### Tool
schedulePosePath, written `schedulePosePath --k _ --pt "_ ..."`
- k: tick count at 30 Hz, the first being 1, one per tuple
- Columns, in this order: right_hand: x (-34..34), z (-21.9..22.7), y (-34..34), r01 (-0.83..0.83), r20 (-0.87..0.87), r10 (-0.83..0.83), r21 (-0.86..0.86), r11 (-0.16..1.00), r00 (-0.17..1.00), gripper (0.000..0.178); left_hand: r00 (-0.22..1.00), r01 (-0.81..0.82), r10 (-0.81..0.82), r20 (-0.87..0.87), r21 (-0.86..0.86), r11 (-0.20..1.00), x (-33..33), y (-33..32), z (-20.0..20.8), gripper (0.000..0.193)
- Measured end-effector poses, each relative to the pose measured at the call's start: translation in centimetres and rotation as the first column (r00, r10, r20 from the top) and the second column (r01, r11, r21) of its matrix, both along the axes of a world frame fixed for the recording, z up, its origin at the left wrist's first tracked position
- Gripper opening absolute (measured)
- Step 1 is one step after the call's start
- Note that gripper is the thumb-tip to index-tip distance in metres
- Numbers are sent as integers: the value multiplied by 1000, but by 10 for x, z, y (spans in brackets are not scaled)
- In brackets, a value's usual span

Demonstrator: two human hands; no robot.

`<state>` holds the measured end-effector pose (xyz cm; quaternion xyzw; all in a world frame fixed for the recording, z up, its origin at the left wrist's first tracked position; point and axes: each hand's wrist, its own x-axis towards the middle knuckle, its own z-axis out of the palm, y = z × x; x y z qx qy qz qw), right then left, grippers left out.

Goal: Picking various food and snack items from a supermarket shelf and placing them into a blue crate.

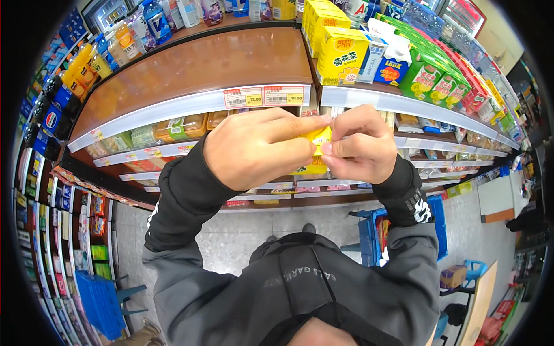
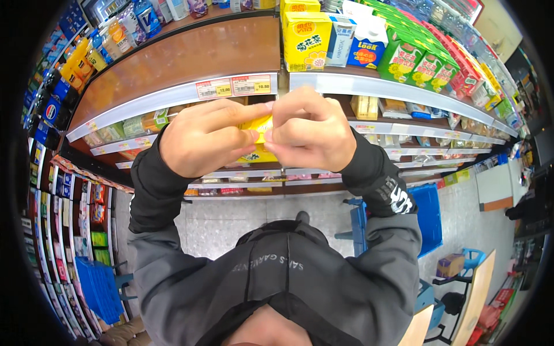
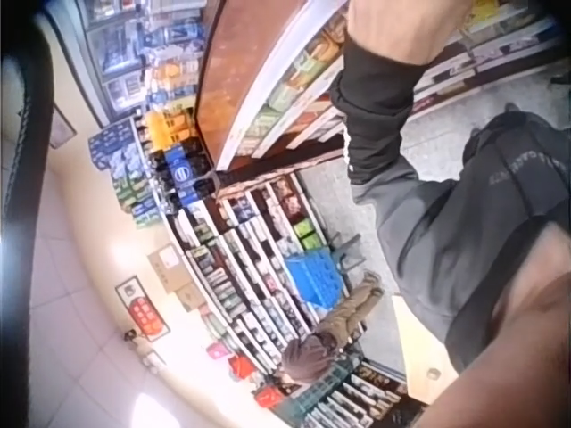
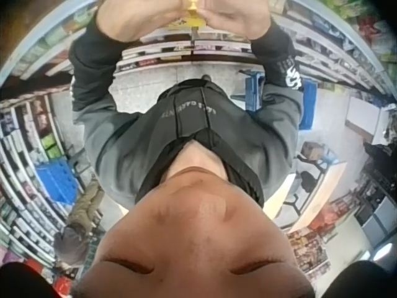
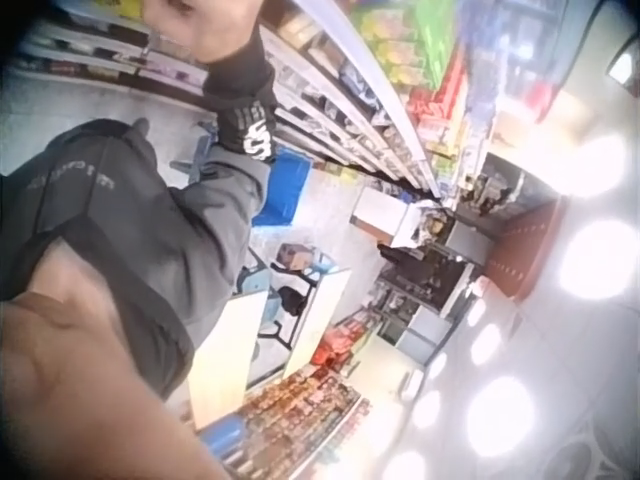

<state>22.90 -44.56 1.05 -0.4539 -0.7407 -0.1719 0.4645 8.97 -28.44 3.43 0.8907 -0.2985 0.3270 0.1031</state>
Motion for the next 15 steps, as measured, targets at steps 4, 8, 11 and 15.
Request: schedulePosePath --k 4,8,11,15 --pt "0 -1 -9 -5 -3 5 -15 1000 1000 16 998 4 -5 -57 -14 1000 0 -6 1 14" --pt "3 -10 -15 -8 -68 10 18 1000 998 15 996 30 -39 -83 -102 994 0 -14 3 15" --pt "6 -15 -19 -10 -140 9 -3 1000 990 16 992 21 -39 -123 -141 990 1 -15 6 16" --pt "-4 1 -22 6 -234 -37 -131 991 971 18 982 24 -58 -180 -186 982 7 -12 5 16"
